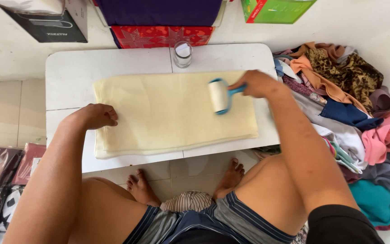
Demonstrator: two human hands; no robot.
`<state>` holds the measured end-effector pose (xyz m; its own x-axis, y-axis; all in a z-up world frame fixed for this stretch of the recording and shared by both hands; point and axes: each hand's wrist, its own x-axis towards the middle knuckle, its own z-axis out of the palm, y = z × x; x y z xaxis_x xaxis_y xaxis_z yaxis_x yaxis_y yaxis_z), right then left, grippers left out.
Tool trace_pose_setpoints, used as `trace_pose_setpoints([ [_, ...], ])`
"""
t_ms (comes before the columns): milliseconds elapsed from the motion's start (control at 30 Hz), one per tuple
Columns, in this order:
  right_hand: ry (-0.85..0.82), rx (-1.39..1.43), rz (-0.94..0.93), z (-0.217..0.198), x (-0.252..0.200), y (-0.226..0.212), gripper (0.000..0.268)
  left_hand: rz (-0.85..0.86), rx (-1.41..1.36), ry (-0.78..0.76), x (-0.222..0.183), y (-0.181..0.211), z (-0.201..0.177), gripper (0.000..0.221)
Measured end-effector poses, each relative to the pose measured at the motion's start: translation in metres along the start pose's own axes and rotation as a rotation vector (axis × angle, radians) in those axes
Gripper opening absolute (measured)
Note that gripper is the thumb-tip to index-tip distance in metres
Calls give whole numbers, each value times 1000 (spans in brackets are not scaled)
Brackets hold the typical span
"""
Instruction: Folding a large yellow cloth and using a lint roller to clean it on a small table.
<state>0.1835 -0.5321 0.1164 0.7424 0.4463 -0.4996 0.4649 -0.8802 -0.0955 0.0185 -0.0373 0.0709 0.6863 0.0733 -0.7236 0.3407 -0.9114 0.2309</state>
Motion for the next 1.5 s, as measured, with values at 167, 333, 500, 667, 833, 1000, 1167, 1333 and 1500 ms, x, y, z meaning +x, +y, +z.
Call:
trace_pose_setpoints([
  [167,-20,69,273,2,-15,80,50,11,-22,16,0,-6,2,34],
  [333,-22,41,343,-2,-24,57,45,11,-14,36,19,-25,15,32],
  [500,-28,9,144,-23,-20,-22,44,-6,26,65,45,-55,16,34],
  [667,-40,75,-5,-31,-8,-102,45,67,352,12,47,-65,1,35],
  [833,16,-30,-297,-5,27,-166,53,-26,-7,278,45,-72,1,45],
  [1000,90,59,-452,25,47,-255,52,-88,-12,370,54,-69,8,46],
  [1167,66,21,-557,4,58,-283,51,-104,-8,435,46,-63,7,40],
  [1333,68,-48,-383,-56,54,-236,53,-95,-7,457,69,-80,20,38],
  [1500,-23,-51,-261,-43,71,-239,50,-115,-35,485,73,-91,24,33],
])
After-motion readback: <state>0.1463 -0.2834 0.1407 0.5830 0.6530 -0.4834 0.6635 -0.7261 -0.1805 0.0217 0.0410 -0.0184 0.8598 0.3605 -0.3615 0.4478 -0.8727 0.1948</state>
